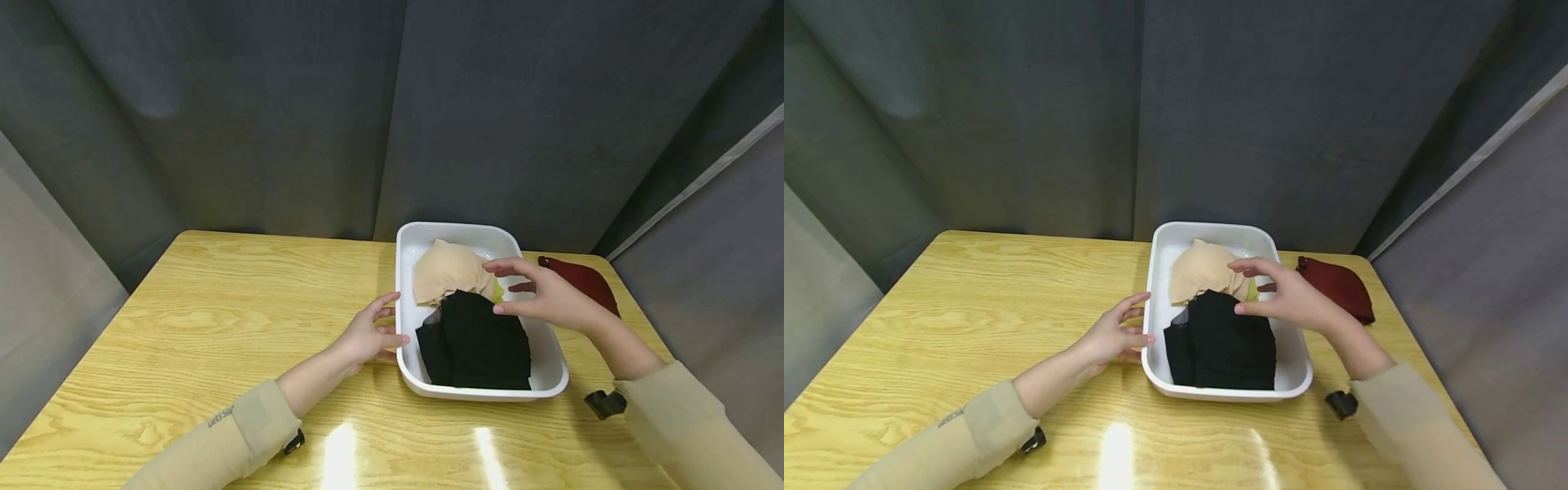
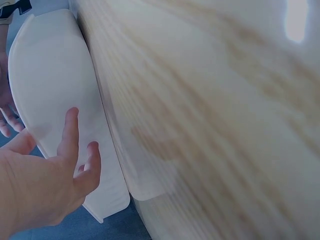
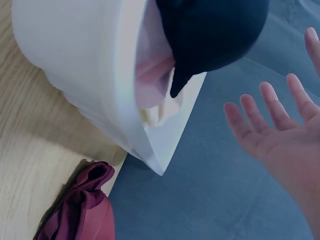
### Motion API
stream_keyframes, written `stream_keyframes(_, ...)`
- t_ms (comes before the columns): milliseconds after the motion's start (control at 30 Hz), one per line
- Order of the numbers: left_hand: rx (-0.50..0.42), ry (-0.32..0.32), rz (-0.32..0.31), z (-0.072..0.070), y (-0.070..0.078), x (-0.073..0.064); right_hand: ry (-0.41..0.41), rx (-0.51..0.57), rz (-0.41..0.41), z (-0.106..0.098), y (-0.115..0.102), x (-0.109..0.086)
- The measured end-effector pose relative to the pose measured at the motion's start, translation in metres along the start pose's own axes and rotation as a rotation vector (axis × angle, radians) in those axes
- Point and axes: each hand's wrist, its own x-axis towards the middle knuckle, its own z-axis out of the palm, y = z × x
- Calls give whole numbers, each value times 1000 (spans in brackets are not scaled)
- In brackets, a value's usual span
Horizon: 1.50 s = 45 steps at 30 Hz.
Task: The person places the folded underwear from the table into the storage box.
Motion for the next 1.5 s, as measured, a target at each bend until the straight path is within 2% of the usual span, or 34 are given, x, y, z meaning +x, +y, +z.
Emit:
stream_keyframes(200, 3, 0, -3, -1, 0, 0, 104, -13, -25, -5, -3, -4)
stream_keyframes(500, 0, 1, -3, -1, -2, 1, 253, 92, -38, -14, -5, -14)
stream_keyframes(700, 9, 3, -2, 1, -3, 2, 327, 150, -24, -21, 1, -21)
stream_keyframes(900, 1, -6, 3, 1, -3, 1, 411, 166, -50, -26, 9, -27)
stream_keyframes(1133, -4, -9, 4, 1, -3, 1, 528, 175, -28, -28, 24, -31)
stream_keyframes(1267, -6, -7, 8, 0, -3, 1, 555, 251, -15, -29, 34, -32)
stream_keyframes(1433, -7, -8, 13, -1, -3, 1, 577, 418, 4, -28, 51, -35)
stream_keyframes(1500, -5, -7, 14, -1, -3, 1, 589, 433, 27, -28, 58, -36)
